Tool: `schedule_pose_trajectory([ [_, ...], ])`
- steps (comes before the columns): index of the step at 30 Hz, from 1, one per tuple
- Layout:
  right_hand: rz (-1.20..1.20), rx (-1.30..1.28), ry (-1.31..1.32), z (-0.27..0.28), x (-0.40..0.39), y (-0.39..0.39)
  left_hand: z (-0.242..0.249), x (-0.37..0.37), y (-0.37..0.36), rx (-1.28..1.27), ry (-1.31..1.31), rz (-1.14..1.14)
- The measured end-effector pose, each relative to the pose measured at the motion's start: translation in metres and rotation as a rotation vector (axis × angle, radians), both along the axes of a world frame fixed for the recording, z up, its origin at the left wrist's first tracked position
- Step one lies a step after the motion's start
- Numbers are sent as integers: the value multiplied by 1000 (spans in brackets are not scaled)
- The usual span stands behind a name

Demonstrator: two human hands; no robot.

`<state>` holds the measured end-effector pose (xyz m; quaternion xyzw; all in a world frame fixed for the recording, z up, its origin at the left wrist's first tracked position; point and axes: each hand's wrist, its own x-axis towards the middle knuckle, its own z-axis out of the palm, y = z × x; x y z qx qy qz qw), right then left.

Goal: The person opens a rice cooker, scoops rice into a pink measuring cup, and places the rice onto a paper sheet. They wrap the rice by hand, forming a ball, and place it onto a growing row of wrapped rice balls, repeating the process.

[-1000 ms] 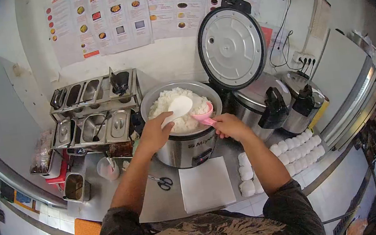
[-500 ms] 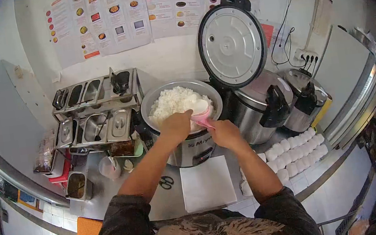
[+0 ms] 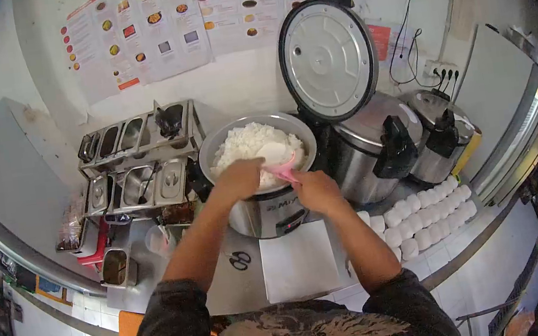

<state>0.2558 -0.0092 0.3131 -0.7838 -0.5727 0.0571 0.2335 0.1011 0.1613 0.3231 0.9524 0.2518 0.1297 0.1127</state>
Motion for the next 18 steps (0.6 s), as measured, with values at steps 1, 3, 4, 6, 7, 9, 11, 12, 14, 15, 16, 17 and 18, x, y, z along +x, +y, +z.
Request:
schedule_pose_trajectory([
  [1, 8, 25, -11, -6, -2, -2, 3, -1, 9, -17, -8, -15],
  [3, 20, 93, -58, -8, 3, 0, 16, -1, 25, -34, -51, -48],
  [4, -12, 63, -48, -6, 5, 0, 26, -3, 22, -106, -78, -10],
  [6, -76, 3, -11, -9, 0, 0, 17, -1, 10, -35, -2, -60],
  [7, -59, -4, -35, -8, 2, 1, 13, -3, 0, -8, 46, -80],
  [9, -25, -15, -71, -7, 2, 5, 13, -10, -2, -84, -8, -82],
  [11, -6, 50, -62, -19, -1, 8, 20, -15, 20, -120, -12, -135],
  [12, 1, 88, -71, -20, 3, 10, 39, -18, 16, -178, -13, -134],
  [14, 6, 85, -65, -21, 6, 9, 20, -13, 16, -96, 1, -174],
  [15, 3, 71, -69, -21, 6, 9, 8, -16, 13, -59, 15, -191],
  [16, 1, 58, -73, -20, 5, 9, 20, -14, -17, -65, 94, -80],
  [17, -5, 34, -89, -15, 4, 9, 16, -16, -12, -62, 74, -90],
  [18, -13, 12, -101, -10, 2, 9, 10, -17, -1, -58, 58, -103],
])
